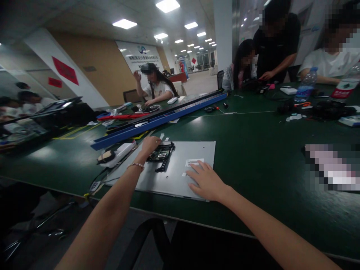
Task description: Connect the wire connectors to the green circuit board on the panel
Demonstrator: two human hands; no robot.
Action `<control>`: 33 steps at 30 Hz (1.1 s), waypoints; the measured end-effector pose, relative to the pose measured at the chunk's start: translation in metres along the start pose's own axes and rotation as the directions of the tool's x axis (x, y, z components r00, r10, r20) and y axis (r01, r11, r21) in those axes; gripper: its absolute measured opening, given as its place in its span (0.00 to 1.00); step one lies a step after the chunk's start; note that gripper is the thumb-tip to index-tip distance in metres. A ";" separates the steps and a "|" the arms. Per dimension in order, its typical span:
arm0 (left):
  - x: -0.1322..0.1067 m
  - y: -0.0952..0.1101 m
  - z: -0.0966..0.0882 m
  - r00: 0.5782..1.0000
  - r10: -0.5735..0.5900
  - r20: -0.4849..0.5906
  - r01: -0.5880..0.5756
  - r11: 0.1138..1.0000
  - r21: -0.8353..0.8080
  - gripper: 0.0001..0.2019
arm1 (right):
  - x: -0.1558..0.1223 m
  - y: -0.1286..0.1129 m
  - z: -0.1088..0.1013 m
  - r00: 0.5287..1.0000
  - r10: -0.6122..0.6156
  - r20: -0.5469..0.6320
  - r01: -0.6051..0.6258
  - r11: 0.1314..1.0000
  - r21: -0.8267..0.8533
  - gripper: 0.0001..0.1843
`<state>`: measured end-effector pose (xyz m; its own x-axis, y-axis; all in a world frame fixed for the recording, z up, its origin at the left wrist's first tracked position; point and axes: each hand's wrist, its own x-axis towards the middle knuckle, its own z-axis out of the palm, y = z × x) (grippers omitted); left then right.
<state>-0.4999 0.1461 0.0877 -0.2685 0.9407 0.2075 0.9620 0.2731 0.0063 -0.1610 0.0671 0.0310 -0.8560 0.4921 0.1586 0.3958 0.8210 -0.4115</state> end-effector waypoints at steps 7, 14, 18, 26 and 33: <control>-0.010 -0.008 0.014 0.992 -0.035 -0.122 0.038 0.999 0.026 0.19 | 0.000 0.001 -0.001 1.000 0.002 0.020 -0.002 1.000 0.015 0.28; -0.039 -0.039 0.039 0.883 -0.464 -0.069 0.455 0.884 -0.111 0.29 | -0.001 0.001 -0.003 0.999 0.008 0.053 -0.010 1.000 0.028 0.30; -0.045 -0.055 0.039 0.831 -0.555 0.033 0.551 0.813 -0.187 0.32 | -0.003 0.000 -0.003 0.996 0.050 0.075 -0.054 0.997 0.061 0.30; -0.050 -0.052 0.035 0.840 -0.542 0.030 0.540 0.827 -0.156 0.32 | -0.002 0.002 -0.002 0.998 0.007 0.065 -0.013 0.995 0.095 0.30; -0.053 -0.057 0.040 0.837 -0.543 -0.073 0.536 0.839 -0.091 0.31 | 0.004 0.030 -0.001 0.988 0.091 -0.128 -0.068 0.982 0.177 0.26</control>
<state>-0.5424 0.0883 0.0372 -0.7430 0.6240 0.2421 0.6678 0.7154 0.2054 -0.1519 0.0943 0.0203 -0.7667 0.5980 0.2337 0.3880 0.7216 -0.5734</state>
